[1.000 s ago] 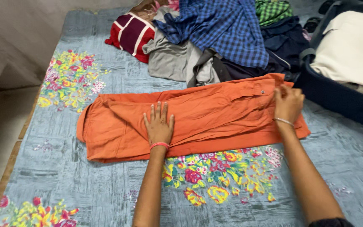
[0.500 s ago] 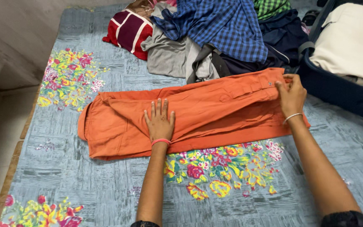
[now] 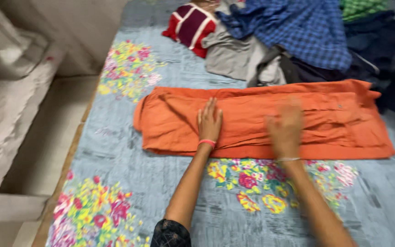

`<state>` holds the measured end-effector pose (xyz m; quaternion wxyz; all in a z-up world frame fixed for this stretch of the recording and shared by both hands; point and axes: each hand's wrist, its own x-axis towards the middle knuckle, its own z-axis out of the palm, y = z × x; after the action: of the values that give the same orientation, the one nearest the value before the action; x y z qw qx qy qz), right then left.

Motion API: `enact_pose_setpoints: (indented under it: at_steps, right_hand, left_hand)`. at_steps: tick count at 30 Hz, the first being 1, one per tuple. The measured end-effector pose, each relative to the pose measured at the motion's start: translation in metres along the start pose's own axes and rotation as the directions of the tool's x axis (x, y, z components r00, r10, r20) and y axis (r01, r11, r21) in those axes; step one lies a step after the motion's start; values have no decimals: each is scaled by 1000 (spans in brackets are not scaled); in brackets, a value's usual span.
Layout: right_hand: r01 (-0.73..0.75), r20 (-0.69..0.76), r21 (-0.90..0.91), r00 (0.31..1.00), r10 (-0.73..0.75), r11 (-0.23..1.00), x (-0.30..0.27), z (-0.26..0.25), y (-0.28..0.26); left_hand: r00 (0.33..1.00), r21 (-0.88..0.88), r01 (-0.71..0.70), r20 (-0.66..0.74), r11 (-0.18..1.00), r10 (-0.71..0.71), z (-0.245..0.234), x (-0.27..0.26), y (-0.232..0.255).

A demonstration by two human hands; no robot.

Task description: The person folds an orange shirt and a blue checkered shirt by hand on a bed and places them into a suitcase.

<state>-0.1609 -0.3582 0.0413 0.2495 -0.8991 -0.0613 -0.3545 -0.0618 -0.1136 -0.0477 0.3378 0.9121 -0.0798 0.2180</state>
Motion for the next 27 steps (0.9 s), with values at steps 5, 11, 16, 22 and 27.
enact_pose_setpoints:
  at_steps: [5, 11, 16, 22, 27]
  right_hand:
    - [180, 253, 212, 939, -231, 961, -26, 76, -149]
    - [85, 370, 244, 913, -173, 966, -14, 132, -191]
    - [116, 417, 169, 891, -178, 979, 19, 177, -173]
    - [175, 475, 113, 855, -208, 978, 7, 210, -161]
    - [-444, 447, 872, 894, 37, 207, 58, 210, -142]
  left_hand:
    - [956, 239, 79, -294, 968, -5, -92, 27, -67]
    - [752, 166, 633, -366, 756, -549, -194, 24, -155]
    - [773, -105, 621, -82, 777, -629, -176, 11, -226]
    - [794, -722, 547, 287, 424, -536, -178, 29, -183]
    - [878, -825, 438, 307, 358, -366, -183, 70, -44]
